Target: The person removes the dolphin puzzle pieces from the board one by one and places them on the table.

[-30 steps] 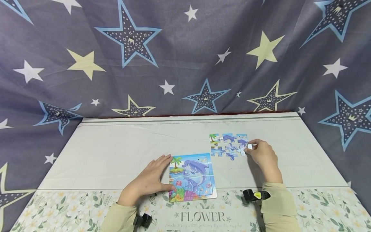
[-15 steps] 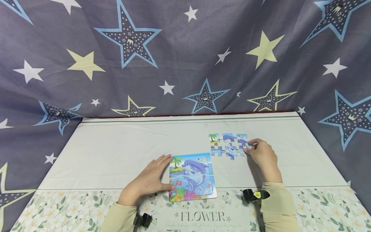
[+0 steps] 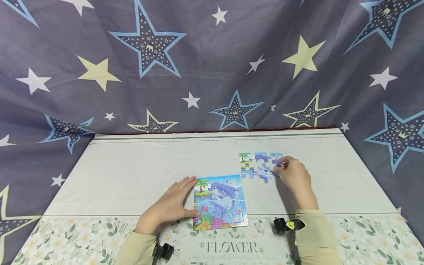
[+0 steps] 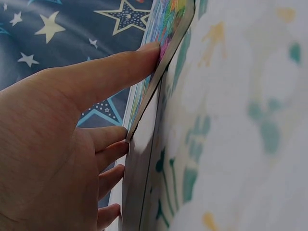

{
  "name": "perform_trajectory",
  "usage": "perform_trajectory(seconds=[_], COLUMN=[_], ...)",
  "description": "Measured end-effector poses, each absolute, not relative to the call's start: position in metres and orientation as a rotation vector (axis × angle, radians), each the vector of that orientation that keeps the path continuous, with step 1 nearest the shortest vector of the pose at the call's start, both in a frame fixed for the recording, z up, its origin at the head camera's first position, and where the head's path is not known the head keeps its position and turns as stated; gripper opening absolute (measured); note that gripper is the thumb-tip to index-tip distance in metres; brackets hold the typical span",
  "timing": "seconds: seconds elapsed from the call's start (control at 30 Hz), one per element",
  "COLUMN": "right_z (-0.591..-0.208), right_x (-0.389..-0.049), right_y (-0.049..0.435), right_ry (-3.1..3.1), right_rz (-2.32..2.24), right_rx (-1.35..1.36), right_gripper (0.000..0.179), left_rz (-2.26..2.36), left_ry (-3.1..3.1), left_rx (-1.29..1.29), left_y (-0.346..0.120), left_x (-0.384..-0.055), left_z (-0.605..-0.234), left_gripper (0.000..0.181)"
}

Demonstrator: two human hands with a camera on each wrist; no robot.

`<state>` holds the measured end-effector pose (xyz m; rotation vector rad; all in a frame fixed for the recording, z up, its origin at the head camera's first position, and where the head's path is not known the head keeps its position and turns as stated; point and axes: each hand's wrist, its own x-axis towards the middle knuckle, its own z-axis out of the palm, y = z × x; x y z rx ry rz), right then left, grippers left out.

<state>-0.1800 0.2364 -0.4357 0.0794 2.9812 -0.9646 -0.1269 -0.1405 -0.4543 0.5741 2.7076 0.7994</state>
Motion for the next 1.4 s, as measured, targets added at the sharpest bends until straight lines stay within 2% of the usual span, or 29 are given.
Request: perform_trajectory(seconds=[0.37,0.87,1.4], right_z=[-0.429,-0.432,-0.424], right_x=[-0.179,-0.175,-0.155], right_y=[0.205,0.172,0.125], right_ry=[2.933,2.864,2.684], right_rz=[-1.067,-1.214,-1.229], right_rx=[-0.08,-0.256,-0.407], right_gripper=[0.027,0.023,0.019], left_rz=[0.797,0.805,0.83], left_ry=[2.703,2.687,2.665], left_rx=[0.576,0.577,0.591], left_y=[-0.142,-0.144,-0.145], left_x=[-0.127,-0.128,-0.129], left_z=[-0.455,-0.457,-0.456], left_gripper=[0.1,0.102,0.104])
